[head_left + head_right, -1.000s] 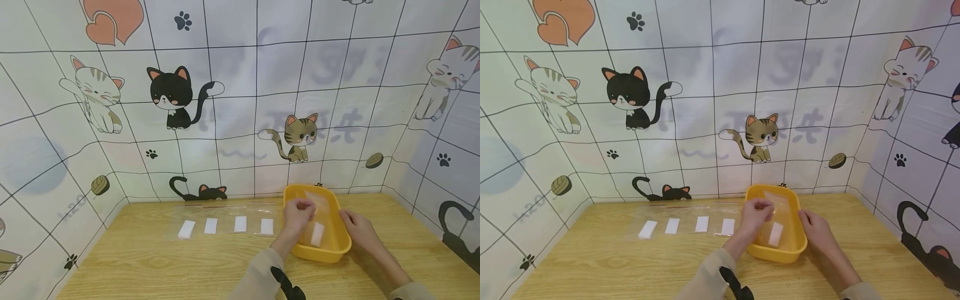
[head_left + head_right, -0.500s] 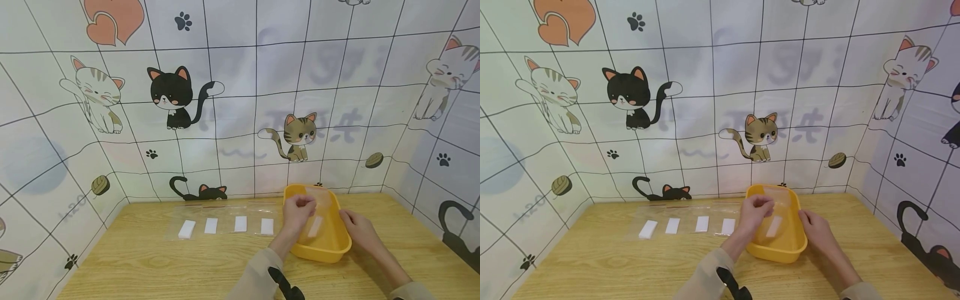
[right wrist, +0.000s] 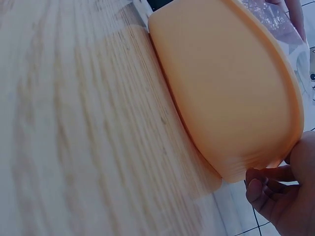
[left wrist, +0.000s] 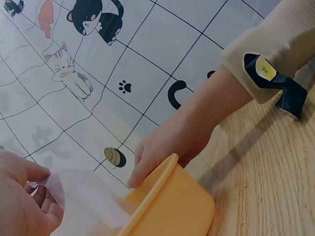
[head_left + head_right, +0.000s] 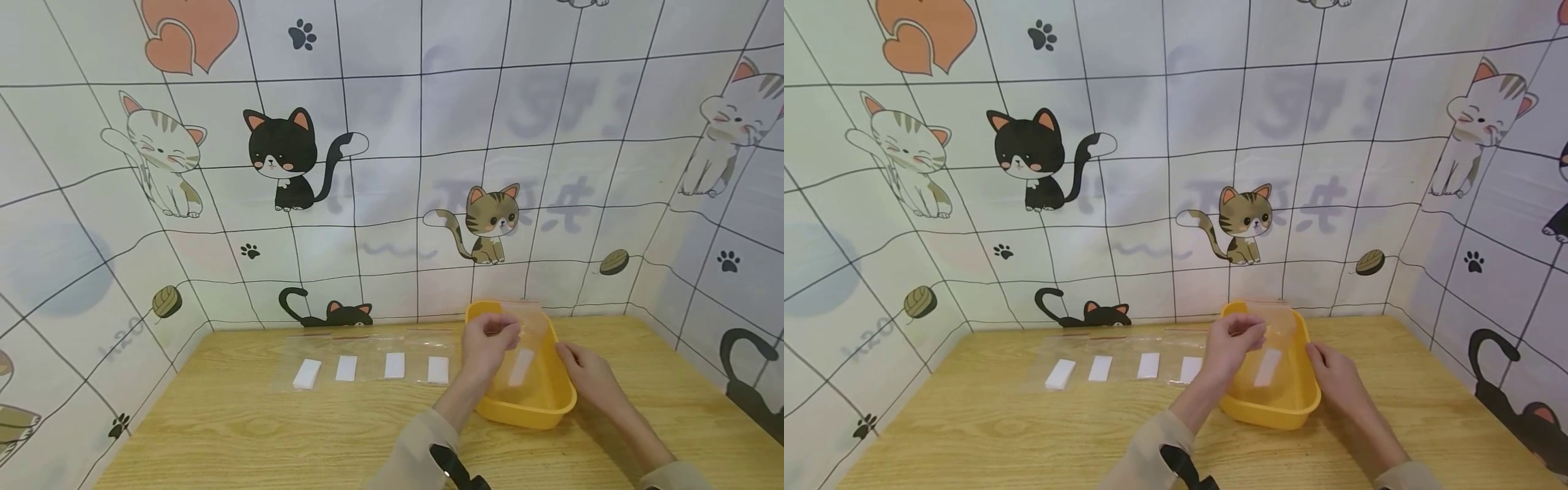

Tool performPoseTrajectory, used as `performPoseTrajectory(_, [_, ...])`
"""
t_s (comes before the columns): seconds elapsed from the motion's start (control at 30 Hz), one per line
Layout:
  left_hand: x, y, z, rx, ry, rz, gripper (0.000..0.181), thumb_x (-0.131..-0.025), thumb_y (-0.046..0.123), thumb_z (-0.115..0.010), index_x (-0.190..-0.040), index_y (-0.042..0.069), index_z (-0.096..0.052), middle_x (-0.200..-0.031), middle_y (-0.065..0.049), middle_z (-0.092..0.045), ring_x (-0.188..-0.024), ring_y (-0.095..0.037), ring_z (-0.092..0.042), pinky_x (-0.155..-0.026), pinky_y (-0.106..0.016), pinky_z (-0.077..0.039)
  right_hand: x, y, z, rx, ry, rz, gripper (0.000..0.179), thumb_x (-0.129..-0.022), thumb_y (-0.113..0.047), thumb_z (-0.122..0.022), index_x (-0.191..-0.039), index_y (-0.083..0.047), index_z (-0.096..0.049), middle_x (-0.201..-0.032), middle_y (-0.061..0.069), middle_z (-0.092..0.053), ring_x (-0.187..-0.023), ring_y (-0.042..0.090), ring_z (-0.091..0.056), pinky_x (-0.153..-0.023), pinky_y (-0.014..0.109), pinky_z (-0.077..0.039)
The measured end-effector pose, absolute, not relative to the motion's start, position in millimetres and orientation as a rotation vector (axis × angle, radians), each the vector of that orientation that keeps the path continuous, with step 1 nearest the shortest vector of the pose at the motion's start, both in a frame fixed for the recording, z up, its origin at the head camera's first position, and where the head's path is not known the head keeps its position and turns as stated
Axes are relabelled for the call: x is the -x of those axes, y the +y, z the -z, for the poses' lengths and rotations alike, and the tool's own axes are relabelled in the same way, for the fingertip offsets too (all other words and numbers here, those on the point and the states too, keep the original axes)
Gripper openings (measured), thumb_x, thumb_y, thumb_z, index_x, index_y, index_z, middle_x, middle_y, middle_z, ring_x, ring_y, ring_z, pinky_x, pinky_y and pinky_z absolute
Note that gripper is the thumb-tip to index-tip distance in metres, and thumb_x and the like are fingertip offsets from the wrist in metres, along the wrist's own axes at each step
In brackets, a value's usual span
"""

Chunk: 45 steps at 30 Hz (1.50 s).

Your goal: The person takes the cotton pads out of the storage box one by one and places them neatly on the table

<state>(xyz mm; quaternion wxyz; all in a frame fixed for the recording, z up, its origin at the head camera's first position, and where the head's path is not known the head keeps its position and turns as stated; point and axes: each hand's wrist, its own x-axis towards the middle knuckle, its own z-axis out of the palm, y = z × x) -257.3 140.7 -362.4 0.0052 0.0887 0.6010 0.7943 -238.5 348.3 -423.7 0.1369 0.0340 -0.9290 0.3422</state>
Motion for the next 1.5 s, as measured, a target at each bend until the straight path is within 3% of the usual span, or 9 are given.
performPoseTrajectory(0.7, [256.0, 115.6, 359.2, -0.326, 1.789, -2.522, 0.009, -0.090, 0.000, -0.073, -0.097, -0.004, -0.069, -0.091, -0.007, -0.067, -0.076, -0.014, -0.067, -0.078, -0.030, -0.059, 237.9, 348.4, 420.9, -0.092, -2.694, -0.977, 0.052, -0.111, -0.028, -0.037, -0.130, 0.017, -0.055, -0.123, 0.035, -0.061, -0.111, 0.050, -0.060, -0.092, 0.063, -0.048])
performPoseTrajectory(0.87, [255.7, 110.3, 361.1, -0.375, 1.821, -2.501, 0.009, -0.090, 0.000, -0.072, -0.097, -0.005, -0.069, -0.093, -0.009, -0.068, -0.077, -0.013, -0.066, -0.078, -0.029, -0.059, 238.6, 349.2, 420.4, -0.093, -2.691, -0.953, 0.048, -0.111, -0.026, -0.038, -0.126, 0.014, -0.060, -0.115, 0.029, -0.066, -0.098, 0.035, -0.064, -0.082, 0.049, -0.054])
performPoseTrajectory(1.03, [251.1, 104.9, 359.4, -0.377, 1.848, -2.477, 0.008, -0.091, 0.001, -0.072, -0.097, -0.003, -0.070, -0.093, -0.008, -0.068, -0.078, -0.014, -0.067, -0.078, -0.029, -0.059, 238.3, 348.9, 419.7, -0.093, -2.695, -0.947, 0.047, -0.111, -0.027, -0.039, -0.124, 0.011, -0.062, -0.108, 0.022, -0.069, -0.086, 0.021, -0.060, -0.071, 0.031, -0.052])
performPoseTrajectory(1.5, [245.4, 91.7, 358.2, -0.400, 1.795, -2.496, 0.011, -0.090, 0.000, -0.073, -0.098, -0.006, -0.069, -0.093, -0.008, -0.069, -0.076, -0.013, -0.066, -0.078, -0.030, -0.059, 238.4, 348.7, 419.9, -0.097, -2.677, -0.945, 0.045, -0.110, -0.025, -0.039, -0.121, 0.011, -0.064, -0.101, 0.018, -0.070, -0.082, 0.018, -0.059, -0.071, 0.032, -0.052])
